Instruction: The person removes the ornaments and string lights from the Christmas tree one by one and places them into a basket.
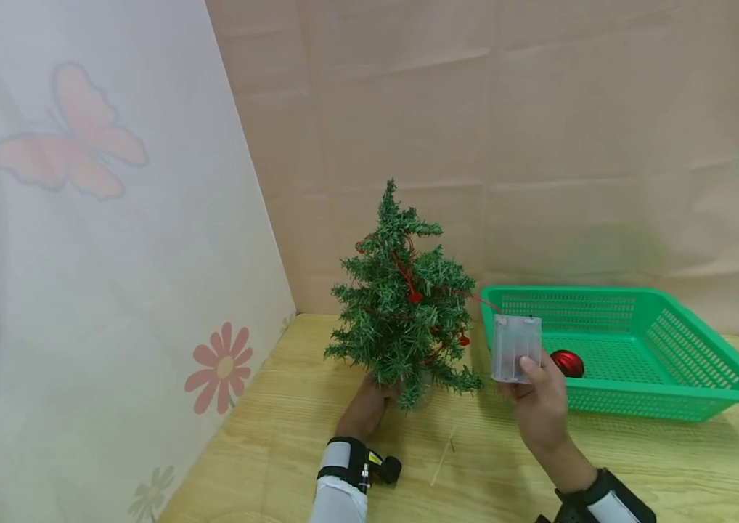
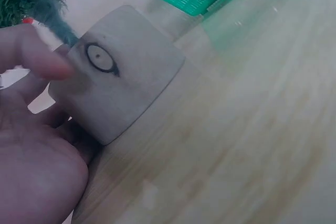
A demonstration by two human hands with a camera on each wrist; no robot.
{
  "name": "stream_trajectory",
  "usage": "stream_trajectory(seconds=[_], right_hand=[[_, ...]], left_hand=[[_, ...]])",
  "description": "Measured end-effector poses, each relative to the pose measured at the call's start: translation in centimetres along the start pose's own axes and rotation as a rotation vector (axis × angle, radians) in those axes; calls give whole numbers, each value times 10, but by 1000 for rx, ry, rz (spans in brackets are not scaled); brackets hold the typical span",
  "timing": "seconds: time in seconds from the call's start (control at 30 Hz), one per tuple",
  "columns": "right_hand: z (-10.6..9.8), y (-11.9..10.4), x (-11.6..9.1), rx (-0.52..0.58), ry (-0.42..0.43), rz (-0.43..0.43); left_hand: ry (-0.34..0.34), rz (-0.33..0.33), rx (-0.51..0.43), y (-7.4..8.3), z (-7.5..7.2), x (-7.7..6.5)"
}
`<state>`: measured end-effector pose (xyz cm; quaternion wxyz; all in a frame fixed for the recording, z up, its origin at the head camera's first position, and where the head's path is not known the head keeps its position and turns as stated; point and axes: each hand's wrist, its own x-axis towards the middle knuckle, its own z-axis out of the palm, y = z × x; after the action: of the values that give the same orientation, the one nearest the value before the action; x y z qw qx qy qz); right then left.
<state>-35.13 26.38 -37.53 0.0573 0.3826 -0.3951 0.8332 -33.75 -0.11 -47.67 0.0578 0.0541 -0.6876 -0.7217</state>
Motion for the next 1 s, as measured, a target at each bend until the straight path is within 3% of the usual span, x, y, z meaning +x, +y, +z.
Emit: stream_trajectory(seconds=[0.1, 0.23, 0.53, 0.63, 0.73, 0.8, 0.87, 1.0], right_hand=[[0, -16, 10, 51, -35, -20], [-2, -40, 29, 52, -82, -21], [6, -93, 64, -100, -149, 140], [10, -101, 68, -70, -170, 196], [16, -107, 70, 110, -198, 259], [17, -109, 72, 296, -216, 294], [18, -111, 74, 445, -234, 311], [10, -113, 76, 616, -225, 326]], left_hand=[[-2, -25, 99, 0, -2, 1], [-26, -15, 78, -2, -2, 3], [-67, 69, 31, -4, -4, 1], [-90, 74, 22, -2, -4, 0], [-98, 64, 9, -1, -6, -1], [-84, 51, 41, -1, -5, -2], [-70, 34, 97, -2, -4, -4], [-45, -60, 276, -1, -3, -12]])
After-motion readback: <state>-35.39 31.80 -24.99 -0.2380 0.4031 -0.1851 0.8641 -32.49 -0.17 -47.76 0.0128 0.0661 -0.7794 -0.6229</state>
